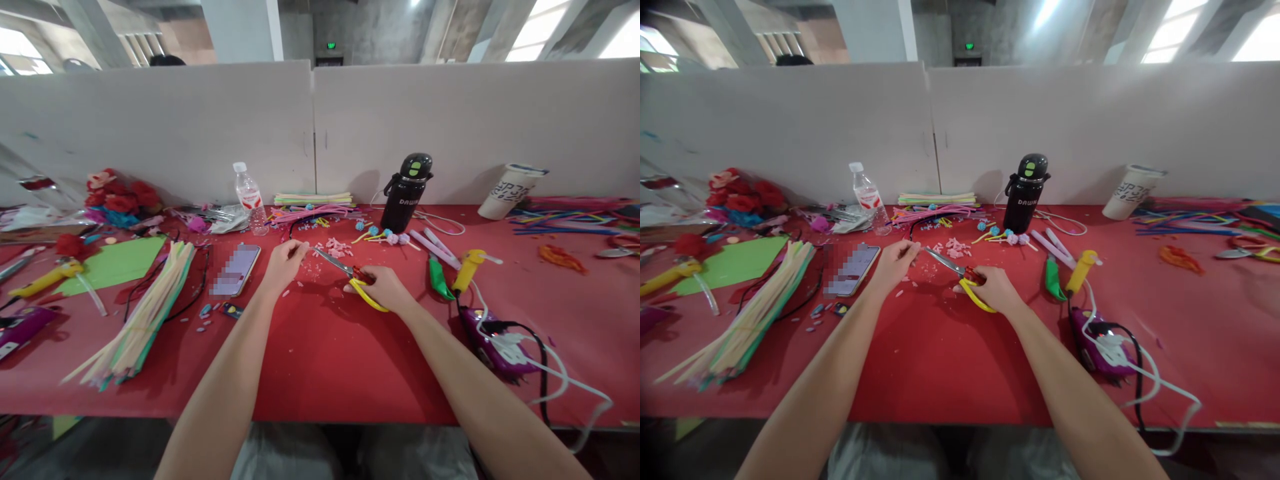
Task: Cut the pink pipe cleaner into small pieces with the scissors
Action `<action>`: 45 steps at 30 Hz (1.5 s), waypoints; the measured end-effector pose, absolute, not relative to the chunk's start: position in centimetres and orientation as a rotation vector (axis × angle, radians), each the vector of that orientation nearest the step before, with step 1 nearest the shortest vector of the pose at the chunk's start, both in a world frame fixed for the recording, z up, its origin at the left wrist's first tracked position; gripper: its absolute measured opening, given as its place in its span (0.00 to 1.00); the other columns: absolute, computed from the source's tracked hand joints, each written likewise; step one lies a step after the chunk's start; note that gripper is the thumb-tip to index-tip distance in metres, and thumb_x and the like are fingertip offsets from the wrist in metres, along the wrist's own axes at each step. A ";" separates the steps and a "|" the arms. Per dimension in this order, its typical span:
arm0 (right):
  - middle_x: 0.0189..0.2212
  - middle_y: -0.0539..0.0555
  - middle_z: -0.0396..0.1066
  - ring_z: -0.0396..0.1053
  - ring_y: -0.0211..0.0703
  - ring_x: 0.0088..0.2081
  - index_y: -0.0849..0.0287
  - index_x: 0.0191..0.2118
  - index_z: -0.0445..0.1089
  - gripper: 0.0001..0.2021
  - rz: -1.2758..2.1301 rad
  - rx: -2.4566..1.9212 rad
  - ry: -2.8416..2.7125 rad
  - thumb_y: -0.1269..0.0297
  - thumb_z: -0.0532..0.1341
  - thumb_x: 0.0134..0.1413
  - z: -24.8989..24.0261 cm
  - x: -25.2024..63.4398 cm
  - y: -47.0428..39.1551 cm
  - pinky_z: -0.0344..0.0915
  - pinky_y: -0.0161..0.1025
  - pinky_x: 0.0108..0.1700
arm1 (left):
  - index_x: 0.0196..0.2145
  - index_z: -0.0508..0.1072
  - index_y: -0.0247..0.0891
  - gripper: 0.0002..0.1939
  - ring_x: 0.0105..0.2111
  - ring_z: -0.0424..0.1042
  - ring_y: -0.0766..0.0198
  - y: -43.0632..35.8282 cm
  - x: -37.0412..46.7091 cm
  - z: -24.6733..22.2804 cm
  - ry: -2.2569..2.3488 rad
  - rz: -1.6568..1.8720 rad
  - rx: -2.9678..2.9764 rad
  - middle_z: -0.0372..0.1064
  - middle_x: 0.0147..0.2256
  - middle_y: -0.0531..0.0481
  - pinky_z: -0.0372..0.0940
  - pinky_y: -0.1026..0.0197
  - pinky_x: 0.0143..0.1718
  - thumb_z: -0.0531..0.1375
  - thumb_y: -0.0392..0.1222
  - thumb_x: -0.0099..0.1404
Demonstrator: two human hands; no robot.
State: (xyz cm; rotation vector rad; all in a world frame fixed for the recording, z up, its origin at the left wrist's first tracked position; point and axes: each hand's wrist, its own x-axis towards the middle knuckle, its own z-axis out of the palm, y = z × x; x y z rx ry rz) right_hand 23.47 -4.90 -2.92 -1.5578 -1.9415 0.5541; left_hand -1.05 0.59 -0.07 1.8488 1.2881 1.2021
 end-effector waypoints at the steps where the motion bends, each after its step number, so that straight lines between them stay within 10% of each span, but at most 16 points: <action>1: 0.18 0.45 0.50 0.47 0.33 0.23 0.59 0.20 0.56 0.27 0.552 -1.554 -1.945 0.37 0.62 0.39 -3.0 23.5 -4.9 0.42 0.33 0.22 | 0.29 0.70 0.35 0.20 0.23 0.64 0.68 0.6 -1.1 -0.1 1.290 1.205 1.851 0.64 0.23 0.52 0.59 0.66 0.27 0.54 0.56 0.62; 45: 0.17 0.45 0.53 0.48 0.33 0.22 0.60 0.21 0.61 0.26 0.541 -1.558 -1.929 0.37 0.62 0.38 -3.1 23.3 -5.0 0.42 0.33 0.22 | 0.27 0.69 0.36 0.16 0.24 0.62 0.68 0.7 -1.3 -0.2 1.330 1.198 1.947 0.64 0.23 0.52 0.57 0.65 0.28 0.54 0.51 0.62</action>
